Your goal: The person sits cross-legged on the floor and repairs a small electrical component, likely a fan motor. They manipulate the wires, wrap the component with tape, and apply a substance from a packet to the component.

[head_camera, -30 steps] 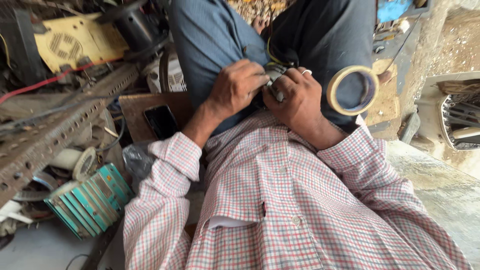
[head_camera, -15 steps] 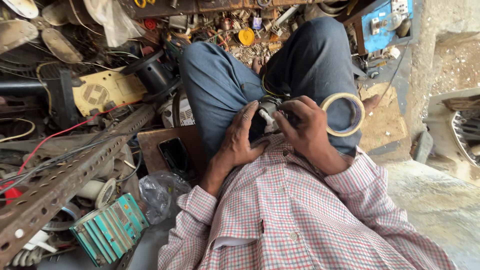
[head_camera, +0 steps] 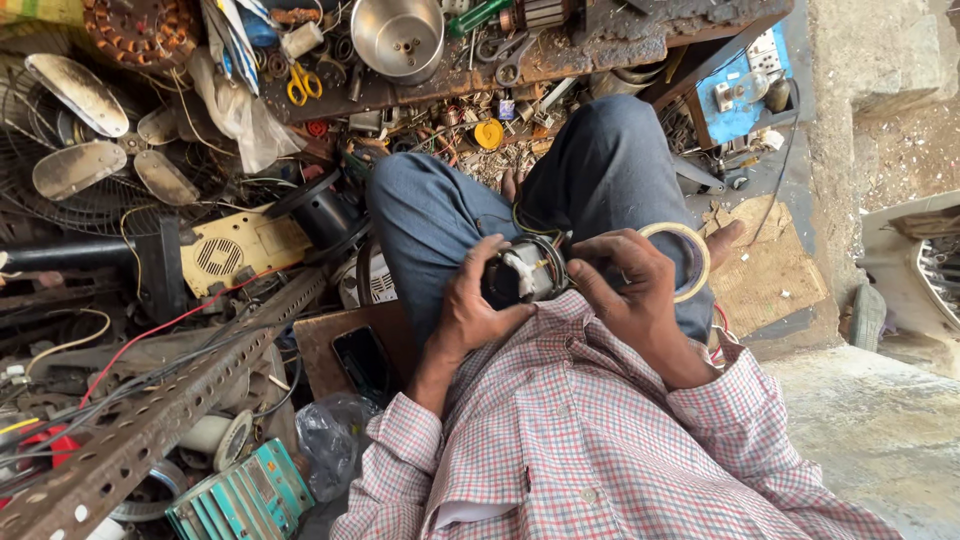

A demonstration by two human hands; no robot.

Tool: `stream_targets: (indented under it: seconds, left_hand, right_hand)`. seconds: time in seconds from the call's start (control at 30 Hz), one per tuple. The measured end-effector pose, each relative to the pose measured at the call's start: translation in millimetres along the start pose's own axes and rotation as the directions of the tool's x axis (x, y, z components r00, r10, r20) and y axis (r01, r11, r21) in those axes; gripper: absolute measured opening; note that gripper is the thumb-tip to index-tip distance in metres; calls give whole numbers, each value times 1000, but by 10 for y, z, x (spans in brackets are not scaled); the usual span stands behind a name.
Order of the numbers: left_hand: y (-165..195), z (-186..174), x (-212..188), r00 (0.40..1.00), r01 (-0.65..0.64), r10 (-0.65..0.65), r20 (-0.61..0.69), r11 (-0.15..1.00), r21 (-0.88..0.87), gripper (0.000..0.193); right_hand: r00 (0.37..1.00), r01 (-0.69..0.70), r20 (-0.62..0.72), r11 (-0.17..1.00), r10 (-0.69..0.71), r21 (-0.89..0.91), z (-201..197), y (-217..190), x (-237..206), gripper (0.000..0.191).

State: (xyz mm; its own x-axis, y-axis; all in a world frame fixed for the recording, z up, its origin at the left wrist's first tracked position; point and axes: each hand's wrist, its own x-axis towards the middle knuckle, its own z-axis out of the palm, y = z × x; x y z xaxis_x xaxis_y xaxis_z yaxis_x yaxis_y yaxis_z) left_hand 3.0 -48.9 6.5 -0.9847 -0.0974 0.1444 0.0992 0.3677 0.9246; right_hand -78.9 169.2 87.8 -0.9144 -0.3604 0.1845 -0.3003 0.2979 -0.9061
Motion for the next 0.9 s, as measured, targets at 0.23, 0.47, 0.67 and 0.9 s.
stream_targets:
  seconds: [0.23, 0.47, 0.67, 0.9]
  left_hand:
    - [361, -431, 217, 982, -189, 190, 2, 977, 98, 106]
    - [523, -510, 226, 989, -151, 150, 14, 987, 61, 104]
    - [474, -517, 279, 982, -158, 147, 120, 984, 85, 106]
    - [644, -526, 560, 954, -294, 290, 73, 955, 44, 109]
  right_hand:
    - [969, -246, 156, 819, 193, 518, 13, 162, -18, 55]
    - [766, -642, 442, 505, 468, 577, 552, 324, 225, 61]
    - [697, -702, 559, 272, 449, 658, 699, 547, 200, 49]
    - [756, -608, 519, 134, 398, 783, 589, 406, 413, 45]
